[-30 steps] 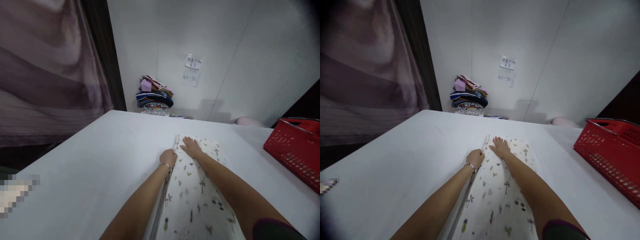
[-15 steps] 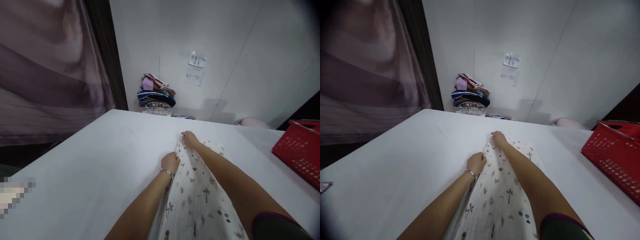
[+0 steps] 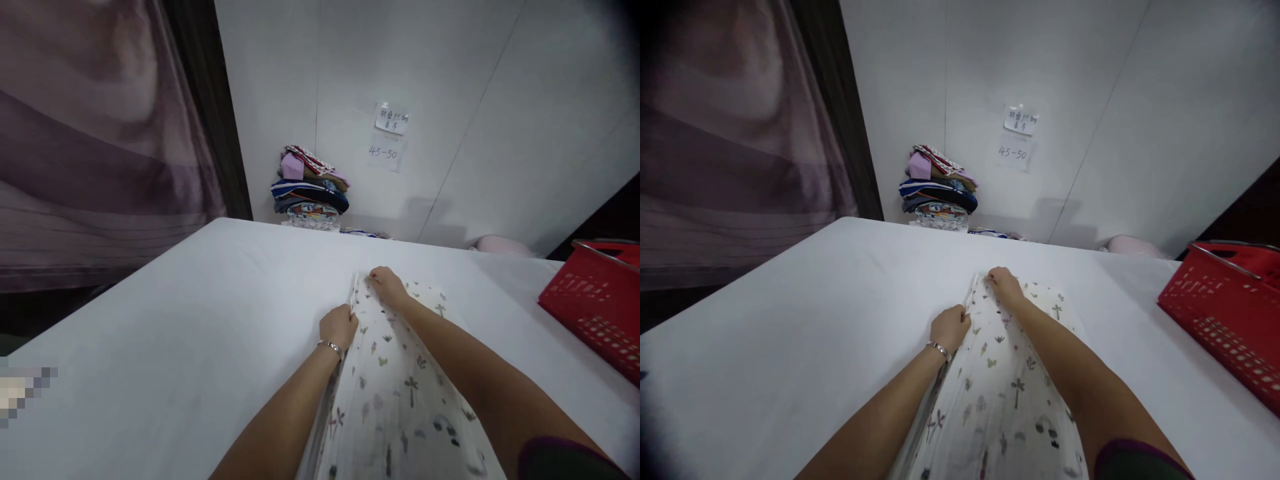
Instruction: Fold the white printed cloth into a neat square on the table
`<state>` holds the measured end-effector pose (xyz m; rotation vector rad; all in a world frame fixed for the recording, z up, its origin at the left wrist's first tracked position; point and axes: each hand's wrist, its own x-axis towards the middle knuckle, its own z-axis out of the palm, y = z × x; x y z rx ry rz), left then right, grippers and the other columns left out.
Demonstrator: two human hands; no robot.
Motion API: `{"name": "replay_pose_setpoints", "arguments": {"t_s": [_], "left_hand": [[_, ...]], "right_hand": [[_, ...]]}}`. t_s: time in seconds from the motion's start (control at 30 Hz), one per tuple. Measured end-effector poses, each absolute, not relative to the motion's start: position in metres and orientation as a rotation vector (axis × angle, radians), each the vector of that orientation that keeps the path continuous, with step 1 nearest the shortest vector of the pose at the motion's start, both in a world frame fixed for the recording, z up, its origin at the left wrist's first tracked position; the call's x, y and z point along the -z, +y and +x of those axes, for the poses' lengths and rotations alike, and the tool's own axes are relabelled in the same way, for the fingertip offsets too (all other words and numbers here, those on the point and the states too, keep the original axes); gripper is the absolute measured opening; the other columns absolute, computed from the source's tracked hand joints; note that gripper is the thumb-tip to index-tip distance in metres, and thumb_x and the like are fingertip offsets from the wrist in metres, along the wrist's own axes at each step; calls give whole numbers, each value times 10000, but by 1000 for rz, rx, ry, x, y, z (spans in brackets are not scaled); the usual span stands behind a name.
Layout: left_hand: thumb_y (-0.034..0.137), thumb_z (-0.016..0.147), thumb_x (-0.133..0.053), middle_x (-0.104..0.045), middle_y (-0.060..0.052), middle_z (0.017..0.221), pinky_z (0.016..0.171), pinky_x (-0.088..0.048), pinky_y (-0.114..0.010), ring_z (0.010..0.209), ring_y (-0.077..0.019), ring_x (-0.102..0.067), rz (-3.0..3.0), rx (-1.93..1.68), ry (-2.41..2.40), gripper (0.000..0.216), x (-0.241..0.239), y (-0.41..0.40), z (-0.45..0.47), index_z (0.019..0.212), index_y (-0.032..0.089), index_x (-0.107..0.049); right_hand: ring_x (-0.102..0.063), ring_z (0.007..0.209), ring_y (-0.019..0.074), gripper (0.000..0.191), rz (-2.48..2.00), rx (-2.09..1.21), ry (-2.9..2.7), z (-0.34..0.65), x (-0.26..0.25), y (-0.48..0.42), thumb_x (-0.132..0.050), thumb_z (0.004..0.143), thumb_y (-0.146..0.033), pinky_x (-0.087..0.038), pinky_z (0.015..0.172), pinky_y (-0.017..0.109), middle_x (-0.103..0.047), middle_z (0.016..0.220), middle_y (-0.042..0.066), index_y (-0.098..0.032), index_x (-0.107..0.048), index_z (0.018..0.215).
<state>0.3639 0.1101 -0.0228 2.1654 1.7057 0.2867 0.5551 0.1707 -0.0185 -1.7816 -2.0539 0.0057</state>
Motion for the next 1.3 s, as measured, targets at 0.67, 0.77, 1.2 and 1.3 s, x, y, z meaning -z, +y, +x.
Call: {"name": "replay_pose_setpoints", "arguments": {"t_s": [0.67, 0.77, 1.2, 1.3], "left_hand": [[304, 812, -404, -669, -50, 886, 666, -417, -287, 841, -201, -606, 2166, -324, 1690, 227, 27, 112, 365, 849, 217, -610], [293, 815, -400, -665, -52, 898, 677, -417, -287, 850, -198, -604, 2163, -305, 1686, 227, 27, 112, 365, 869, 215, -607], [287, 817, -394, -667, -60, 894, 671, -415, -292, 850, -202, -604, 2171, -287, 1688, 241, 23, 110, 365, 882, 202, -610], [287, 821, -395, -667, -59, 893, 665, -413, -289, 847, -199, -607, 2175, -280, 1686, 238, 23, 109, 365, 885, 203, -607]], "right_hand": [[-546, 815, 178, 94, -1849, -193, -2162, 549, 9, 215, -560, 713, -136, -372, 723, 256, -652, 861, 54, -179, -640, 735], [-539, 798, 169, 80, -1822, -215, -2123, 548, 6, 212, -563, 693, -127, -374, 711, 252, -641, 839, 52, -174, -626, 711], [-573, 641, 118, 80, -1730, -562, -2021, 550, 4, 231, -571, 660, -135, -451, 614, 212, -644, 678, -10, -164, -629, 707], [-581, 657, 130, 95, -1745, -574, -2046, 549, 10, 238, -575, 662, -134, -460, 636, 228, -654, 691, 2, -164, -649, 712]]}}
